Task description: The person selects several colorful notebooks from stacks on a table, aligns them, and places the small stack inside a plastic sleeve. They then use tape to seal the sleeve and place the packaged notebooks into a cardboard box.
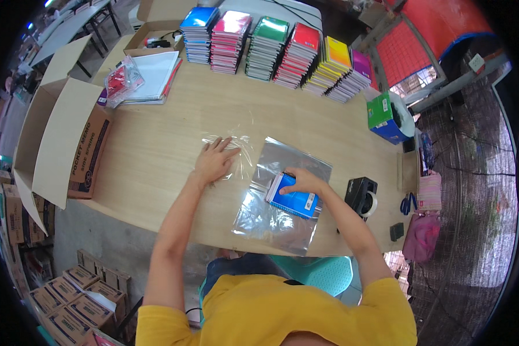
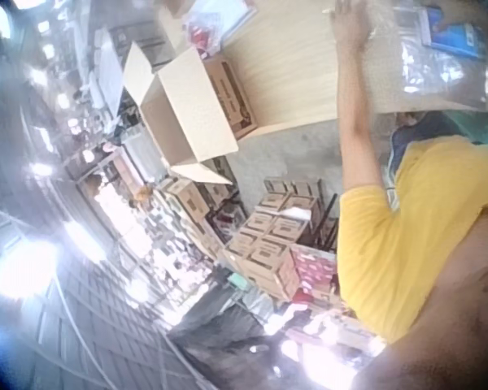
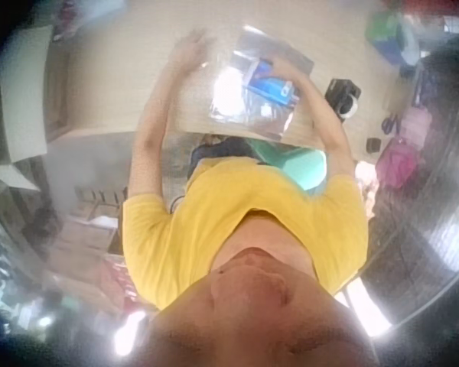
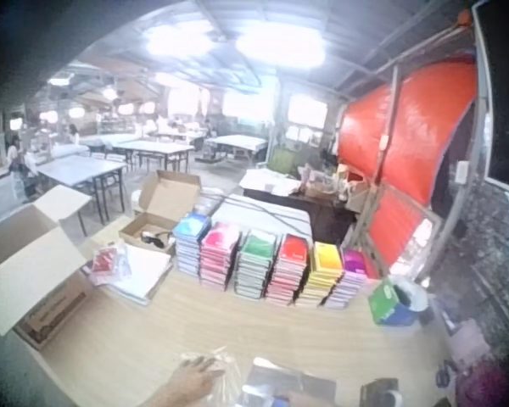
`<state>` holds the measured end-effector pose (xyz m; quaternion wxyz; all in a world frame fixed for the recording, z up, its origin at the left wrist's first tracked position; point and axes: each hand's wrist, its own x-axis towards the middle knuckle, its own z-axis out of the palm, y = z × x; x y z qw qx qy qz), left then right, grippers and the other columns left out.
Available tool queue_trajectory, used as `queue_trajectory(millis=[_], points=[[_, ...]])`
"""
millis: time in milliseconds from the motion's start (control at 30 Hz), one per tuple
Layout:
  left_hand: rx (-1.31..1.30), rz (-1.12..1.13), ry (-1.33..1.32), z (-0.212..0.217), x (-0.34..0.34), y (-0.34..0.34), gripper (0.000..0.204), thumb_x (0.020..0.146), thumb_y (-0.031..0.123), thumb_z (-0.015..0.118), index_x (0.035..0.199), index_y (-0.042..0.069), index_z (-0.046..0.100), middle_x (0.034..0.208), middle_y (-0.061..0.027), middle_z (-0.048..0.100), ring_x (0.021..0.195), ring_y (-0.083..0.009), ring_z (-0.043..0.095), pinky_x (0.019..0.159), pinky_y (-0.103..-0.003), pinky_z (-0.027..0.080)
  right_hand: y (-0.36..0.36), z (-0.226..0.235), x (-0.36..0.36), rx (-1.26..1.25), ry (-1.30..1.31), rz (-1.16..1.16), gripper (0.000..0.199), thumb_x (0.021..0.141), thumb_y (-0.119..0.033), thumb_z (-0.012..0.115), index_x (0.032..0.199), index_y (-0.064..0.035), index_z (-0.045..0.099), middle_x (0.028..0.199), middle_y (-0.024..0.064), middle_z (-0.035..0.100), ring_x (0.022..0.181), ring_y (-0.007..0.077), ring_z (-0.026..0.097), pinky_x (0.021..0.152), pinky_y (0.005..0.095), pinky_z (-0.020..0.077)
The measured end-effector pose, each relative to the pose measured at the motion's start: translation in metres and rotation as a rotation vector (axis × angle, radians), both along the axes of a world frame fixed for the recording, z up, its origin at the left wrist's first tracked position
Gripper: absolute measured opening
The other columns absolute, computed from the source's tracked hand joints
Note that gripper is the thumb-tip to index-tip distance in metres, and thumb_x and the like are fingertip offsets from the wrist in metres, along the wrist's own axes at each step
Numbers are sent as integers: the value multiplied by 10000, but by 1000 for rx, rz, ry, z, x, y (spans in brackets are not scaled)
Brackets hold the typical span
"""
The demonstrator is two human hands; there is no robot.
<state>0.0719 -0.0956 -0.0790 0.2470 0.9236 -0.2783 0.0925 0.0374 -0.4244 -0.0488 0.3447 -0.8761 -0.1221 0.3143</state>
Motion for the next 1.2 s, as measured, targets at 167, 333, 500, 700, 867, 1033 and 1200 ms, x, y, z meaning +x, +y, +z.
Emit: queue_trajectory(millis=[167, 333, 500, 700, 867, 1033, 1200], points=[[337, 406, 235, 13, -73, 26, 528, 857, 294, 609, 1371, 235, 505, 1437, -150, 392, 1240, -380, 438, 920, -607, 394, -7, 5, -6, -4, 10, -22, 674, 641, -521, 827, 1057, -31, 626, 963, 163, 668, 910, 289, 641, 796, 389, 490], [327, 602, 135, 36, -135, 31, 643, 789, 312, 673, 1392, 213, 473, 1379, -164, 423, 1226, -395, 432, 920, -635, 355, 29, 48, -2, -35, -93, 24, 768, 607, -550, 827, 1132, -34, 611, 1043, 191, 666, 978, 329, 641, 843, 409, 499], [-64, 499, 166, 19, -116, 123, 695, 732, 324, 733, 1366, 187, 485, 1413, -151, 422, 1290, -351, 410, 996, -677, 289, 114, 72, 22, 8, -121, 125, 830, 599, -596, 807, 1166, -25, 602, 1043, 229, 666, 982, 362, 651, 844, 415, 514], [154, 305, 270, 15, -146, 164, 732, 690, 413, 778, 1337, 189, 519, 1394, -134, 438, 1303, -342, 391, 1043, -661, 254, 246, 67, 61, 114, -130, 188, 803, 594, -593, 815, 1120, -17, 623, 993, 228, 678, 945, 352, 664, 816, 399, 529], [152, 236, 279, 12, -150, 187, 736, 694, 447, 767, 1345, 203, 525, 1399, -130, 431, 1324, -337, 357, 1046, -665, 243, 308, 30, 87, -9, -100, 229, 819, 581, -601, 816, 1095, 11, 638, 1006, 224, 683, 940, 347, 669, 809, 399, 534], [99, 187, 320, 12, -155, 205, 708, 717, 415, 741, 1352, 209, 504, 1401, -102, 404, 1345, -342, 341, 1023, -730, 214, 324, 7, 94, -87, -41, 208, 820, 578, -616, 807, 1078, 15, 651, 1001, 223, 685, 923, 338, 675, 808, 396, 534], [133, 200, 331, 10, -156, 208, 721, 727, 447, 729, 1369, 219, 493, 1416, -112, 391, 1341, -339, 342, 1013, -743, 206, 339, 12, 92, -100, 4, 188, 810, 588, -615, 803, 1077, 14, 657, 989, 217, 688, 907, 326, 680, 803, 392, 538]])
